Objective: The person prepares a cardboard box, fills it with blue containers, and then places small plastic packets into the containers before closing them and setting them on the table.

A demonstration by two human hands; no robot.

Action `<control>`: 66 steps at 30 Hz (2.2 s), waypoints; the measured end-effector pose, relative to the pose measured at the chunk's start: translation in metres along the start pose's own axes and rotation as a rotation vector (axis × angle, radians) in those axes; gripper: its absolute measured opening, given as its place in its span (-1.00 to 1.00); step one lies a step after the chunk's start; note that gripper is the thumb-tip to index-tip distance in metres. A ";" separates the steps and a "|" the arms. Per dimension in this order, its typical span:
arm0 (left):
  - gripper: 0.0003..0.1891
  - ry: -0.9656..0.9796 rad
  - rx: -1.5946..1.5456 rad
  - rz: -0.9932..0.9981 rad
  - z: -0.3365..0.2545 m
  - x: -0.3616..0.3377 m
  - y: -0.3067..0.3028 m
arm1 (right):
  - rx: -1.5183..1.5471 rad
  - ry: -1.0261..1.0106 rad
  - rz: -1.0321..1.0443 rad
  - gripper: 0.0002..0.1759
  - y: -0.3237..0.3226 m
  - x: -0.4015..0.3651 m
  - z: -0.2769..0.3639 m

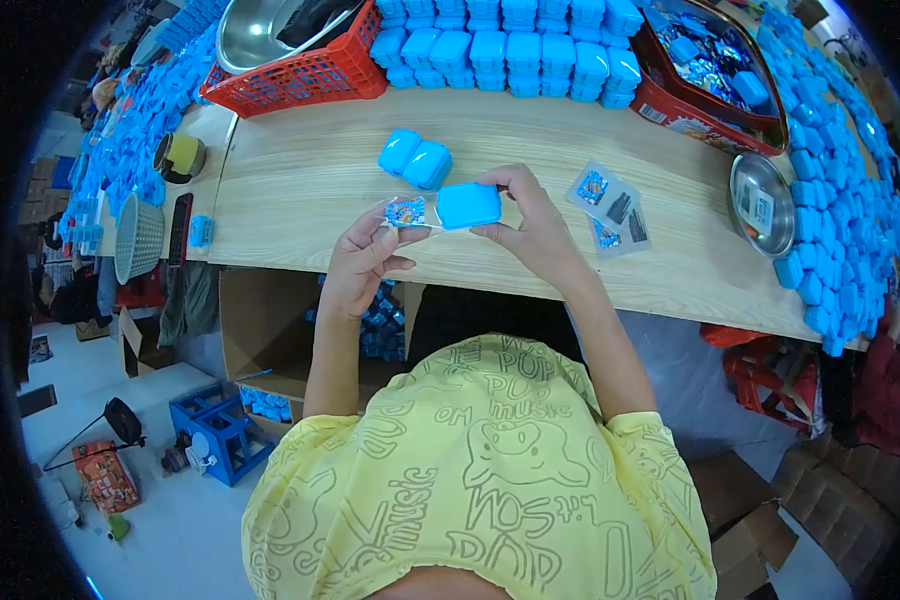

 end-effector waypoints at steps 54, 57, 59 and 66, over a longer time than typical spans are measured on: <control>-0.48 0.343 0.398 -0.250 0.014 0.013 0.004 | -0.176 -0.152 0.079 -0.38 0.002 -0.015 -0.013; -0.37 0.420 0.710 -0.257 -0.012 0.021 0.004 | -0.190 -0.203 0.170 -0.40 0.000 -0.015 -0.007; -0.28 0.064 0.584 0.026 -0.021 0.027 0.022 | -0.183 -0.216 0.262 -0.39 0.001 -0.014 -0.001; -0.16 -0.287 0.331 0.281 0.012 0.043 0.024 | 0.010 -0.067 0.327 -0.18 -0.006 -0.015 0.000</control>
Point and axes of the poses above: each hand's wrist, its own x-axis towards the middle knuckle, its own y-axis out of the palm, z = x × y, the point moved 2 cm from there along x, towards the middle knuckle, and after that the axes turned 2 degrees about y, right-handed, at the moved point
